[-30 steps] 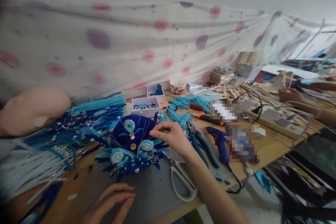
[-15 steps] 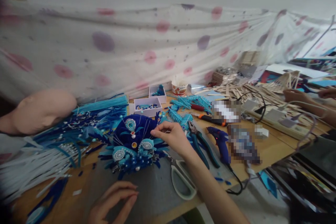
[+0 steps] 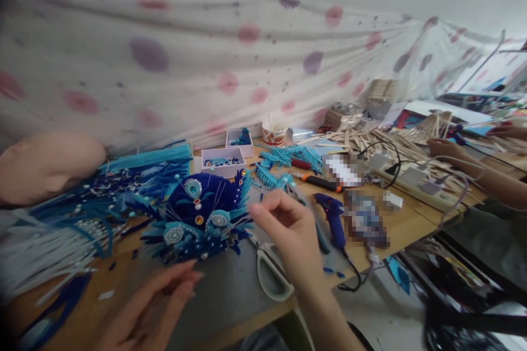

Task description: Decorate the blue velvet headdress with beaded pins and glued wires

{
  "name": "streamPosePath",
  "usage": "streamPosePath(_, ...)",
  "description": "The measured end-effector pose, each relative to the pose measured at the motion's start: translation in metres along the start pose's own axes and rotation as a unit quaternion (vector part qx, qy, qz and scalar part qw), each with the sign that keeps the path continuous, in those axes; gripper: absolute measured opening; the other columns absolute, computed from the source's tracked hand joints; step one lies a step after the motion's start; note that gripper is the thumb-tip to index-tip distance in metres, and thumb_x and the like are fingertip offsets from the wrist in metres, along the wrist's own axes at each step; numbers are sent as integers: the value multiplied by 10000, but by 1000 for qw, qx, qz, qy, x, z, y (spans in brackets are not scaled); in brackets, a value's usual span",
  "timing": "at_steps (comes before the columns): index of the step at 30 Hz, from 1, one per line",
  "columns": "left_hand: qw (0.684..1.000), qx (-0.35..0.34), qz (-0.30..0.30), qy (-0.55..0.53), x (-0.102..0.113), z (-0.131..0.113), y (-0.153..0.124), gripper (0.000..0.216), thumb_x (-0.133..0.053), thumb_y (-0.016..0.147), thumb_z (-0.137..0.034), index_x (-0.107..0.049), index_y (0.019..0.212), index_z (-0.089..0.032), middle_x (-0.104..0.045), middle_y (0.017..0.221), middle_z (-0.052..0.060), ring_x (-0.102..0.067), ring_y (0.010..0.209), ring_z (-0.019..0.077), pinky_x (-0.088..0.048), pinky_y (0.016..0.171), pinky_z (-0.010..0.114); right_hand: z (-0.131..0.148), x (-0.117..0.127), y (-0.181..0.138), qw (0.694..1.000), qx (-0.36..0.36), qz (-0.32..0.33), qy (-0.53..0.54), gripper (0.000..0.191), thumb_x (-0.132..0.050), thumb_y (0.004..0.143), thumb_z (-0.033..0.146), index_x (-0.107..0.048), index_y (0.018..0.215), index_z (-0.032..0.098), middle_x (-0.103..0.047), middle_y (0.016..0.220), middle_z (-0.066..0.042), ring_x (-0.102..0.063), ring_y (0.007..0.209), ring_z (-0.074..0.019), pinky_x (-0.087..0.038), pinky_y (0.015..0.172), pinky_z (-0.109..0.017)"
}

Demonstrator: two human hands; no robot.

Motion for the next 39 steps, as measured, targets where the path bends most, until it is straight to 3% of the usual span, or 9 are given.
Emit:
streamPosePath(6, 998, -42, 40, -1, -13, -24, 5, 237, -683, 923, -178, -740, 1130, -279, -814, 1017, -7, -781, 845, 145, -626, 768, 196, -13, -41, -38, 993, -40, 56, 91, 250, -833, 807, 291, -651, 658, 210, -555, 659, 34, -502, 647, -108, -411, 581, -201)
streamPosePath(11, 998, -46, 49, 11, -7, -23, -4, 262, -623, 938, -113, -740, 1120, -261, -816, 1004, -19, -773, 882, 120, -583, 817, 155, -16, -47, -44, 994, -36, 69, 80, 197, -815, 837, 274, -682, 699, 230, -571, 686, 37, -532, 669, -100, -447, 591, -179)
streamPosePath(16, 995, 78, 20, -61, -3, -3, -7, 218, -587, 956, -183, -776, 918, -285, -782, 780, -58, -735, 686, 104, -557, 667, 146, -6, -62, -51, 987, 12, 158, -4, 18, -807, 860, 270, -790, 865, 273, -682, 843, 13, -631, 800, -115, -518, 654, -185)
streamPosePath(21, 968, 212, 21, -132, -11, 15, -16, 292, -565, 978, -312, -796, 801, -285, -748, 685, -40, -683, 600, 113, -515, 571, 168, 5, -76, -60, 969, 100, 211, -78, 111, -770, 888, 164, -798, 934, 261, -765, 874, 9, -681, 843, -114, -548, 731, -192)
streamPosePath(24, 968, 208, 49, -133, -13, 18, -18, 286, -558, 980, -311, -784, 808, -277, -746, 713, -29, -690, 639, 119, -525, 615, 179, 8, -77, -59, 964, 113, 203, -127, 107, -737, 886, 113, -753, 861, 215, -730, 851, 1, -674, 816, -118, -541, 729, -212)
streamPosePath(27, 974, 183, 42, -127, -7, 21, -17, 151, -613, 961, -306, -760, 994, -315, -781, 910, -26, -735, 792, 133, -568, 724, 192, 8, -86, -62, 949, 98, 247, -169, 99, -688, 907, 121, -704, 833, 186, -665, 824, -5, -640, 766, -116, -507, 683, -228)
streamPosePath(31, 984, 139, 22, -114, 2, 16, -11, 313, -714, 899, -258, -728, 1176, -403, -745, 1167, -42, -712, 1049, 128, -560, 909, 190, 9, -104, -72, 918, 100, 323, -205, 161, -605, 880, 51, -654, 784, 171, -614, 816, -5, -596, 738, -108, -462, 638, -220)
streamPosePath(35, 964, 184, -31, -191, 9, 27, -13, 168, -714, 907, -233, -813, 891, -369, -785, 969, -64, -732, 942, 90, -564, 848, 133, 11, -108, -74, 927, 109, 305, -187, 140, -643, 877, 68, -672, 798, 179, -631, 824, -4, -617, 748, -106, -480, 659, -215)
streamPosePath(39, 916, 267, -77, -290, 11, 50, -25, 75, -763, 882, -312, -826, 862, -347, -816, 835, -46, -769, 807, 107, -602, 757, 143, 13, -106, -73, 940, 121, 266, -176, 131, -650, 882, 88, -680, 812, 194, -645, 801, 4, -625, 730, -104, -489, 651, -210)
Point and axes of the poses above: each hand's wrist, its own y-axis towards the middle knuckle, its own x-axis out of the back of the hand, z = x × y, the point moved 10 cm from there along y, towards the middle knuckle
